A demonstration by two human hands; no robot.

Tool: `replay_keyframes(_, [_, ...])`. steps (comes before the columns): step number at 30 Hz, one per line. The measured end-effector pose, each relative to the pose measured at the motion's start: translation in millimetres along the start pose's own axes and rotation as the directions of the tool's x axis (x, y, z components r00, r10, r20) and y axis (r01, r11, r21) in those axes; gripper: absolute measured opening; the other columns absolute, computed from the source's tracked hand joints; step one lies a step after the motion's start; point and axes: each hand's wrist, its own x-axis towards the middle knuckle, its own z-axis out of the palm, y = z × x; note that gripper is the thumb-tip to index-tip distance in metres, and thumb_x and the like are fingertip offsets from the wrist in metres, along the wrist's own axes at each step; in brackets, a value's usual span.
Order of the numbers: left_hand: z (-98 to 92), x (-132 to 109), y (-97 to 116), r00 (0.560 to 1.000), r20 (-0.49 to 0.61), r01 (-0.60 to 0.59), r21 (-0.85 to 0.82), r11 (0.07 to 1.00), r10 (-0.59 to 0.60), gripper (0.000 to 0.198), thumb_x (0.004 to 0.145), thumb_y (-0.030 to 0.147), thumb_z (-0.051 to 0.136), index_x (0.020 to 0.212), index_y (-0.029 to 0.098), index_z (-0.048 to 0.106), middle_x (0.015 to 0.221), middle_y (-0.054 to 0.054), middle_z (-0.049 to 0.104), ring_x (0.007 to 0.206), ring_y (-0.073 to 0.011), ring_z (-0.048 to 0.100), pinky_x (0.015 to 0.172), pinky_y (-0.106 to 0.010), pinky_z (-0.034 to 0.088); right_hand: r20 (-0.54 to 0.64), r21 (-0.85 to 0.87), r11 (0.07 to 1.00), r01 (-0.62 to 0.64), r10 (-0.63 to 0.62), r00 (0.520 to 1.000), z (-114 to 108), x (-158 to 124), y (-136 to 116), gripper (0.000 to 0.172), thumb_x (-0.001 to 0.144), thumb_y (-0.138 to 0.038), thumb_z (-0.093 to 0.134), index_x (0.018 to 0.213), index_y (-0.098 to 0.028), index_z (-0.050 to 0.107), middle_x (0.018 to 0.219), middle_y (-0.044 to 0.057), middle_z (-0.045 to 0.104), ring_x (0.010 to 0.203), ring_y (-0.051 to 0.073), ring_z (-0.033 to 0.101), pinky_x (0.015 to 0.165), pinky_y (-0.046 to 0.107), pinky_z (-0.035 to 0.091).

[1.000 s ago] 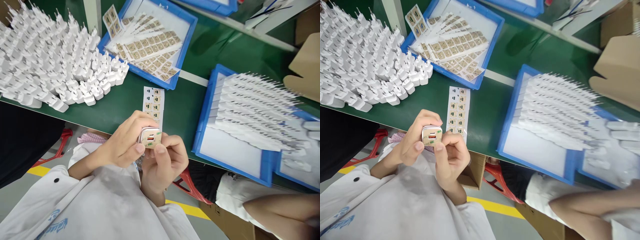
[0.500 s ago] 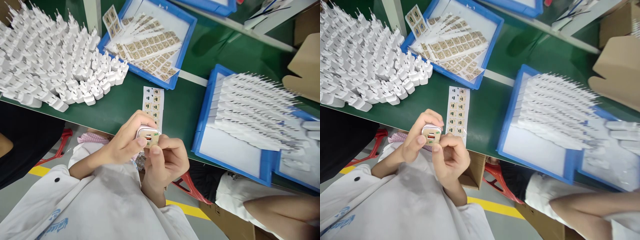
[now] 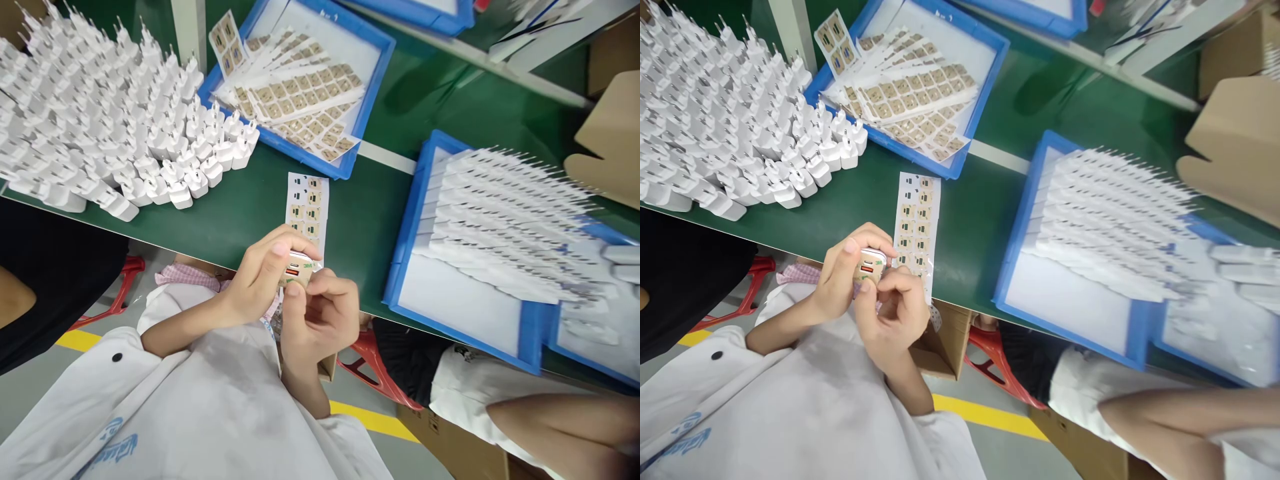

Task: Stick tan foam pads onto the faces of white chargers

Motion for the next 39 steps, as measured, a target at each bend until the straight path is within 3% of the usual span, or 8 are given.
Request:
replay_keyframes(4, [-1.7, -1.1, -2.7, 0.998, -0.005, 0.057, 0.028, 0.998, -0.057, 0.058, 0.106, 0.06, 0.023, 0.091, 0.02, 0.063, 0.094, -0.005, 0.062, 0.084, -0.0181, 0.06, 0.08, -0.035, 0.05, 0.041, 0.158, 0.977, -0.147, 0.142, 0.989, -1.1, 4.7, 0.6, 0.034, 0.09, -0.02, 0.068, 0.095, -0.03, 0.036, 0.065, -0.011, 0.035, 0.052, 0.009, 0.035, 0.051, 0.021, 0.034])
replay_keyframes(8, [-4.5, -2.6, -3.8, 0.999, 0.032, 0.026, 0.047, 0.999, -0.028, 0.073, 0.1, 0.072, 0.012, 0.088, 0.021, 0.062, 0.091, -0.005, 0.059, 0.08, -0.0191, 0.057, 0.074, -0.036, 0.05, 0.159, 0.086, 0.943, -0.322, 0.307, 0.939, -8.6, 7.5, -2.7, 0.039, 0.086, -0.025, 0.077, 0.102, -0.029, 0.042, 0.064, -0.012, 0.035, 0.051, 0.007, 0.034, 0.049, 0.019, 0.03])
replay_keyframes(14, [-5.4, -5.8, -5.8, 0.979, 0.081, 0.199, -0.2, 0.959, -0.186, 0.068, 0.096, 0.079, 0.013, 0.091, 0.023, 0.051, 0.079, 0.0, 0.054, 0.047, -0.0109, 0.049, 0.04, -0.027, 0.041, 0.409, 0.132, 0.899, -0.418, 0.335, 0.849, -21.4, 15.4, -1.2, 0.022, 0.098, -0.037, 0.06, 0.115, -0.028, 0.049, 0.061, -0.01, 0.053, 0.049, 0.01, 0.051, 0.049, 0.021, 0.04])
replay_keyframes(17, [-4.9, -7.0, -13.9, 0.972, 0.087, 0.23, -0.189, 0.955, -0.217, 0.067, 0.092, 0.084, 0.014, 0.098, 0.025, 0.046, 0.074, 0.002, 0.054, 0.047, -0.0116, 0.05, 0.04, -0.026, 0.042, 0.414, 0.055, 0.909, -0.413, 0.356, 0.838, -22.4, 22.7, 4.4, 0.027, 0.093, -0.043, 0.067, 0.109, -0.026, 0.053, 0.059, -0.01, 0.056, 0.044, 0.009, 0.049, 0.045, 0.021, 0.037])
replay_keyframes(21, [-3.6, -7.8, -24.9, 0.998, 0.012, 0.067, 0.036, 0.997, -0.067, 0.076, 0.085, 0.091, 0.019, 0.109, 0.024, 0.043, 0.086, -0.001, 0.057, 0.062, -0.0143, 0.056, 0.051, -0.029, 0.048, 0.293, -0.157, 0.911, -0.381, 0.412, 0.863, -19.2, 31.3, 5.1, 0.029, 0.08, -0.037, 0.08, 0.091, -0.023, 0.058, 0.053, -0.013, 0.046, 0.044, 0.006, 0.039, 0.045, 0.019, 0.031])
replay_keyframes(28, [-0.3, -11.8, -35.5, 0.997, 0.04, 0.062, -0.027, 0.998, -0.061, 0.074, 0.086, 0.09, 0.024, 0.12, 0.025, 0.036, 0.094, -0.003, 0.061, 0.057, -0.0126, 0.058, 0.051, -0.027, 0.049, 0.293, -0.036, 0.89, -0.454, 0.444, 0.847, -17.6, 39.6, 16.9, 0.046, 0.092, -0.056, 0.064, 0.067, -0.022, 0.045, 0.045, -0.011, 0.043, 0.036, 0.005, 0.038, 0.039, 0.019, 0.032])
replay_keyframes(35, [-9.8, 0.0, -33.4, 0.983, 0.053, 0.18, -0.173, 0.968, -0.173, 0.071, 0.089, 0.087, 0.018, 0.121, 0.027, 0.039, 0.09, 0.0, 0.058, 0.064, -0.0146, 0.059, 0.056, -0.028, 0.051, 0.406, -0.032, 0.915, -0.403, 0.38, 0.831, -23.1, 28.2, 28.7, 0.034, 0.078, -0.038, 0.081, 0.102, -0.023, 0.062, 0.062, -0.011, 0.052, 0.052, 0.008, 0.046, 0.053, 0.02, 0.04])
replay_keyframes(39, [-16.9, 5.4, -30.5, 0.962, 0.087, 0.271, -0.196, 0.942, -0.258, 0.062, 0.093, 0.08, 0.03, 0.118, 0.025, 0.044, 0.091, 0.001, 0.059, 0.072, -0.0141, 0.06, 0.065, -0.027, 0.051, 0.51, -0.036, 0.932, -0.36, 0.327, 0.796, -34.2, 27.8, 37.2, 0.033, 0.087, -0.032, 0.073, 0.117, -0.023, 0.059, 0.073, -0.007, 0.056, 0.062, 0.01, 0.051, 0.061, 0.022, 0.044])
